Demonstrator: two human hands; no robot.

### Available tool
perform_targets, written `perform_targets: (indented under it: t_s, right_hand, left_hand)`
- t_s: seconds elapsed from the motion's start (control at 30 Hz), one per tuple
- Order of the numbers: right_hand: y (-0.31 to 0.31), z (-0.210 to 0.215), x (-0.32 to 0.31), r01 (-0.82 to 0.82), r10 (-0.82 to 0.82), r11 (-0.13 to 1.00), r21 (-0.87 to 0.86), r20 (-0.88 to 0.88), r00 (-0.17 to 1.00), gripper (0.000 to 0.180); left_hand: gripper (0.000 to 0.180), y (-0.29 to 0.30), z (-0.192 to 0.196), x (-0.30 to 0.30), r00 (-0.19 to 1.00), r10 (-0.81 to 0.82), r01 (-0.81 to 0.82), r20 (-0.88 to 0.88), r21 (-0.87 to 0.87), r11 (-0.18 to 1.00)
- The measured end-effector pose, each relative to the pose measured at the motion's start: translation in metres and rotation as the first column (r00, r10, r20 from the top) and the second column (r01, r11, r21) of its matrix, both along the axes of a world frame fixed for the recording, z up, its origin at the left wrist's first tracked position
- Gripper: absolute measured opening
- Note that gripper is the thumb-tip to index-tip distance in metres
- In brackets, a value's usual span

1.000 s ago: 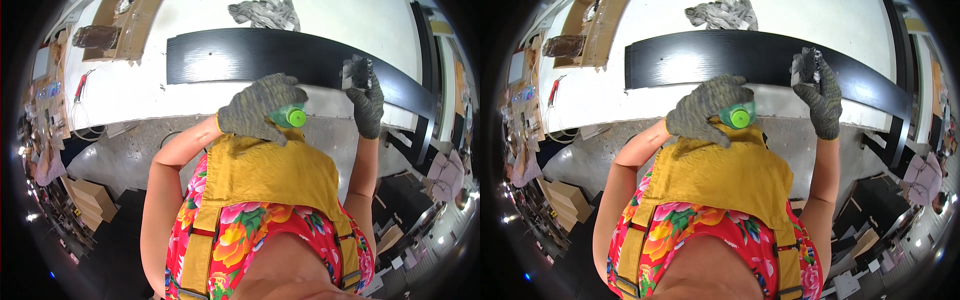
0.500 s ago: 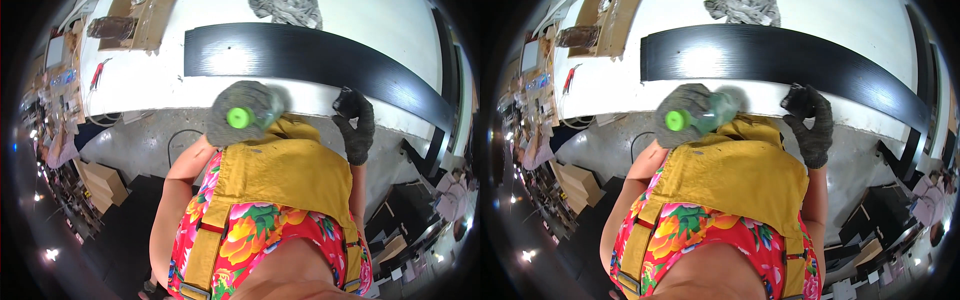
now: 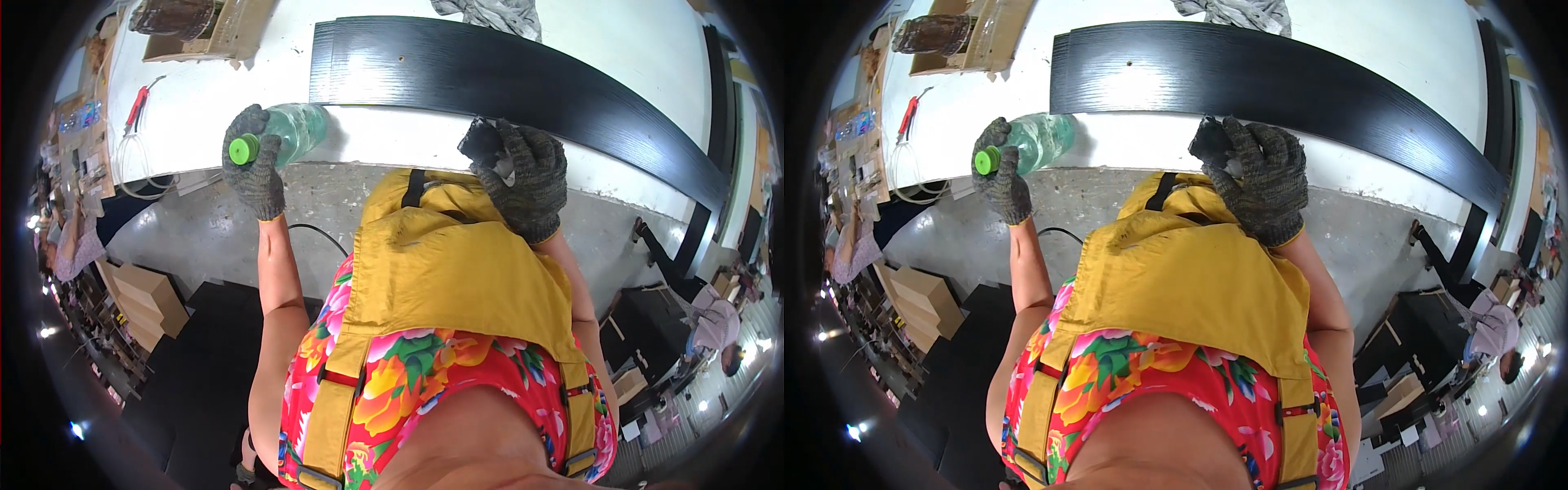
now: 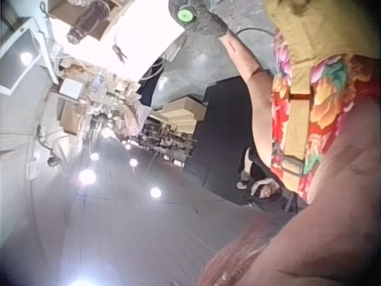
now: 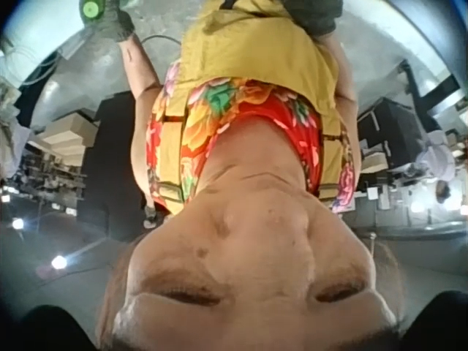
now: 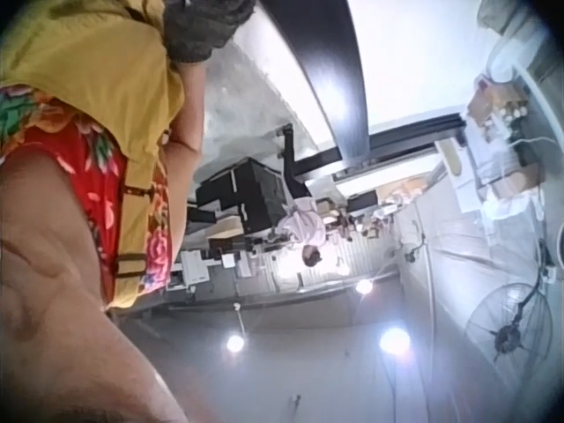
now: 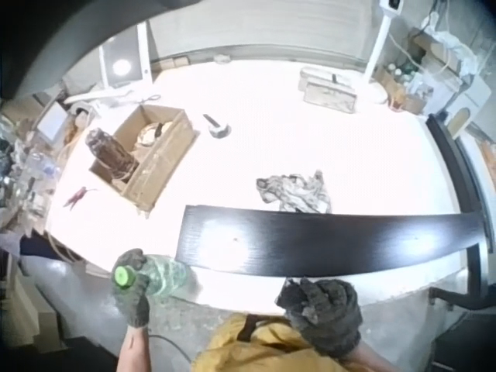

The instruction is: The recorder uses a rag and a cleaning solution from a green bottle to wipe down a long black furniture component.

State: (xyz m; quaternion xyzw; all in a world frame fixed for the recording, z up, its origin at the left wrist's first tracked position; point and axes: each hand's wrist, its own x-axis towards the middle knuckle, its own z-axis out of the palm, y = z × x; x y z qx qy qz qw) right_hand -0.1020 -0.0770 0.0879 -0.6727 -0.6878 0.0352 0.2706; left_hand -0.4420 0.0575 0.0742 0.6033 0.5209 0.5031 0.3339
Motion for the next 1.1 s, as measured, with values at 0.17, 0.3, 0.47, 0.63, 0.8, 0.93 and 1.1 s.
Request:
perform_targets:
  t_s: [0.17, 0.3, 0.47, 0.63, 0.8, 0.93, 1.1]
  right_hand:
    - [-0.004, 0.005, 0.009, 0.072, -0.071, 0.997, -0.006, 0.025, 0.997, 0.058]
    - [-0.005, -0.003, 0.012, 0.107, -0.107, 0.994, -0.003, 0.056, 0.993, 0.06]
    - [-0.02, -0.004, 0.028, 0.102, -0.094, 0.986, -0.135, 0.064, 0.994, 0.064]
    - [-0.006, 0.004, 0.015, 0.076, -0.078, 0.985, -0.156, -0.012, 0.997, 0.061]
    - [-0.014, 0.005, 0.019, 0.172, -0.173, 0.963, -0.207, 0.013, 0.985, 0.057]
    - [-0.003, 0.003, 0.009, 0.11, -0.111, 0.987, -0.119, -0.007, 0.994, 0.066]
    - [-0.016, 0.0, 0.011, 0.11, -0.106, 0.984, -0.143, 0.039, 0.994, 0.066]
  left_hand:
    - [0.038, 0.001, 0.002, 0.027, 0.999, 0.038, -0.037, 0.028, -0.041, 0.998]
    - [0.037, -0.003, 0.006, 0.035, 0.998, 0.057, -0.059, -0.037, -0.053, 0.997]
    - [0.037, -0.005, 0.0, 0.035, 0.998, 0.067, -0.066, 0.015, -0.06, 0.996]
    - [0.036, -0.004, 0.001, 0.038, 0.999, 0.053, -0.053, -0.007, -0.054, 0.997]
    - [0.035, -0.005, 0.006, 0.039, 0.997, 0.069, -0.07, -0.03, -0.06, 0.996]
    - [0.034, -0.003, 0.004, 0.037, 0.997, 0.069, -0.068, 0.02, -0.053, 0.996]
    - [0.035, -0.003, 0.004, 0.034, 0.998, 0.062, -0.063, -0.019, -0.071, 0.995]
